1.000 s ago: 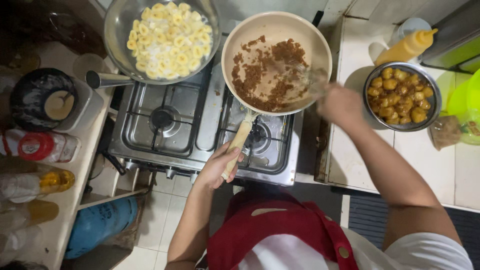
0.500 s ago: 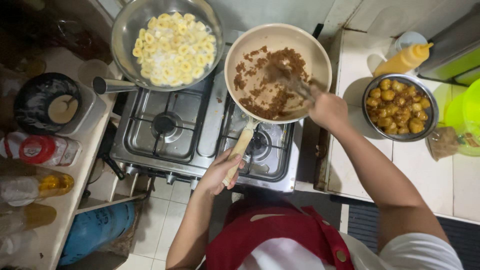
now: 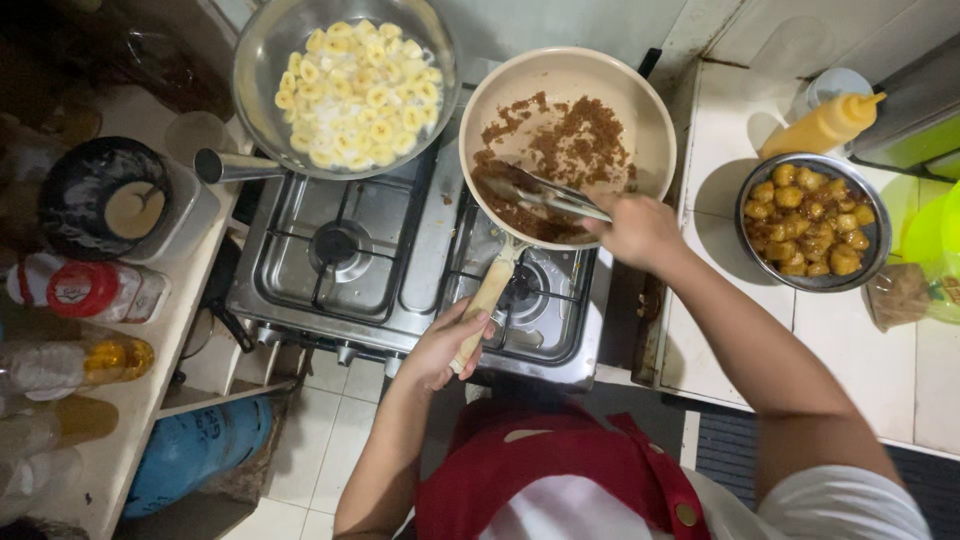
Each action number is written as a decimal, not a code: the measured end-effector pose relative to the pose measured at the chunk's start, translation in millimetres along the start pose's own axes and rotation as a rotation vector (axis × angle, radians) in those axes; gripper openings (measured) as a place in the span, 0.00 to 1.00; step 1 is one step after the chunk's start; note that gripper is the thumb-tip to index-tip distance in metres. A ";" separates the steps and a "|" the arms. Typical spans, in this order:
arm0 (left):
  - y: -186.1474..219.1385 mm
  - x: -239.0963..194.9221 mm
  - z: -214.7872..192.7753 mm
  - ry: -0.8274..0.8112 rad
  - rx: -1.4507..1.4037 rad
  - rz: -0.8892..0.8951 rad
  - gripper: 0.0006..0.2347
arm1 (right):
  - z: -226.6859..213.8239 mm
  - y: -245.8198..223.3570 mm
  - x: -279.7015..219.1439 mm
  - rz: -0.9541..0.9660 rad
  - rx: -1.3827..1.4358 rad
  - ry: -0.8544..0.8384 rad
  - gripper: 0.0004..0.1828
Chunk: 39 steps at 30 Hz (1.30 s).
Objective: The person uses tongs to stir and turn pieces of food in two pans on a stove, then pours a dry ingredient from a plastic bag into the pans.
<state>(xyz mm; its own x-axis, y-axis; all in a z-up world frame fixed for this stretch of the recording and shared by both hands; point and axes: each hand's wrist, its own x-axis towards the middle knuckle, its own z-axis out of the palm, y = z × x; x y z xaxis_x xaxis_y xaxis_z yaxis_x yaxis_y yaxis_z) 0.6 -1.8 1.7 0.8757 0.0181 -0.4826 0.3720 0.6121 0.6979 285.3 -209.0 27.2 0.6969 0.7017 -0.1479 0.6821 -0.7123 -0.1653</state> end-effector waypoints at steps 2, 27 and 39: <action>-1.7 -0.1 -0.4 -0.001 0.003 0.005 0.17 | -6.1 8.9 -11.8 0.072 -0.150 -0.122 0.24; 1.3 -1.2 -4.3 0.001 0.035 -0.002 0.18 | -100.4 33.4 -63.9 0.040 -0.338 -0.183 0.28; 2.2 -2.0 -3.6 -0.005 0.017 -0.004 0.18 | -69.3 32.9 -70.3 -0.089 -0.324 0.053 0.27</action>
<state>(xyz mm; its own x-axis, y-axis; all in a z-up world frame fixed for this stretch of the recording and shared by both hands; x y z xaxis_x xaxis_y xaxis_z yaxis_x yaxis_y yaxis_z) -1.5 2.4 2.3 0.8757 0.0122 -0.4826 0.3803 0.5984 0.7052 274.1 -282.7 99.8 0.6359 0.7659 -0.0947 0.7700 -0.6214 0.1446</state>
